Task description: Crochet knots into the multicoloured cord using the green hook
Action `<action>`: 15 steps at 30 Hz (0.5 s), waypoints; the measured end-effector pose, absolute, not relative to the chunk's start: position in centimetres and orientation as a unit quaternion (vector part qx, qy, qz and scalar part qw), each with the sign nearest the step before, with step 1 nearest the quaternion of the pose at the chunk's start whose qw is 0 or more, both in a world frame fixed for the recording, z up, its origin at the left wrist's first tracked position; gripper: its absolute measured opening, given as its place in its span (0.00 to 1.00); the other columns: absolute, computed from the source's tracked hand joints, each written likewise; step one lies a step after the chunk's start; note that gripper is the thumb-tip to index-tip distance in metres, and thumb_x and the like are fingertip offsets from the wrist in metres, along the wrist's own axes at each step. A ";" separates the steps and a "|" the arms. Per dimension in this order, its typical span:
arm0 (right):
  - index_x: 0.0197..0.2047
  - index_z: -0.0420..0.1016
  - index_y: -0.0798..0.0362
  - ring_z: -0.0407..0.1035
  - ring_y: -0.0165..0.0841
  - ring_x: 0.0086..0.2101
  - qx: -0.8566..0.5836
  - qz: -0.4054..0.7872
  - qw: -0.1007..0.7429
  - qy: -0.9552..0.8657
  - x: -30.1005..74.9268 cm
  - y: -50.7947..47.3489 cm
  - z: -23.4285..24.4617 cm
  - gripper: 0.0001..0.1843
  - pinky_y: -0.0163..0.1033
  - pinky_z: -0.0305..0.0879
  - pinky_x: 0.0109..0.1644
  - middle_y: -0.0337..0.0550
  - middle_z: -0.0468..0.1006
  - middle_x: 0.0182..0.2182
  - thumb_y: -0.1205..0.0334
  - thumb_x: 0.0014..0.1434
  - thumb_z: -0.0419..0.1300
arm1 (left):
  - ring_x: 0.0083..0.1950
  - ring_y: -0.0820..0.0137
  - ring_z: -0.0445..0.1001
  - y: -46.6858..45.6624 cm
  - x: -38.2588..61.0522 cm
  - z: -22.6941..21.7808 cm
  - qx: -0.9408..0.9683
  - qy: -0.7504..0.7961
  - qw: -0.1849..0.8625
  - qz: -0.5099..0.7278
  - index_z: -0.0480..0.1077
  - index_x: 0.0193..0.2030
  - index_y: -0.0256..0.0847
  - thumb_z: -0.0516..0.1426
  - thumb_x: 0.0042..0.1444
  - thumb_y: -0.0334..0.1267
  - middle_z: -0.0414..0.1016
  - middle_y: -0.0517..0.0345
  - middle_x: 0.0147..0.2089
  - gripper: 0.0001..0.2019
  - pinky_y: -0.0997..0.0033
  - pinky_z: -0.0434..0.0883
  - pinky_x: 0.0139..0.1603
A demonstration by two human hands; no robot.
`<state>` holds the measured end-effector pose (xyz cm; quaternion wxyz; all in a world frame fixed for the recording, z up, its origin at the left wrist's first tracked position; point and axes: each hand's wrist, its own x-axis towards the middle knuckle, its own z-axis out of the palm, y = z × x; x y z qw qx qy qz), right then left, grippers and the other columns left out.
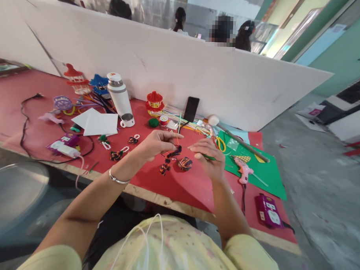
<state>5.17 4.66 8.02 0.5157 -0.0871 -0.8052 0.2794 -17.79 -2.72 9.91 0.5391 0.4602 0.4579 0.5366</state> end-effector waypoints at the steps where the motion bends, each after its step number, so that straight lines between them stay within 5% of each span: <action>1: 0.47 0.87 0.39 0.80 0.39 0.40 -0.087 0.293 0.514 -0.802 5.2 4.7 8.1 0.08 0.53 0.74 0.51 0.40 0.90 0.40 0.59 0.66 0.67 | 0.24 0.79 0.62 -2.7 -17.9 9.9 0.469 0.459 0.538 0.529 0.84 0.52 0.34 0.69 0.44 0.31 0.69 0.64 0.26 0.24 0.75 0.56 0.25; 11: 0.45 0.88 0.39 0.80 0.40 0.39 -0.079 0.338 0.508 -0.788 5.0 4.7 8.4 0.07 0.54 0.74 0.49 0.41 0.90 0.37 0.57 0.66 0.67 | 0.20 0.82 0.55 -2.8 -18.1 10.9 0.431 0.435 0.611 0.502 0.85 0.47 0.34 0.67 0.39 0.30 0.70 0.63 0.25 0.23 0.74 0.47 0.21; 15: 0.45 0.87 0.39 0.80 0.41 0.40 -0.080 0.340 0.514 -0.784 5.0 4.7 8.3 0.07 0.54 0.74 0.49 0.41 0.90 0.38 0.57 0.66 0.67 | 0.21 0.82 0.59 -2.8 -18.0 10.7 0.432 0.432 0.613 0.501 0.85 0.49 0.36 0.70 0.42 0.31 0.74 0.61 0.29 0.23 0.76 0.50 0.21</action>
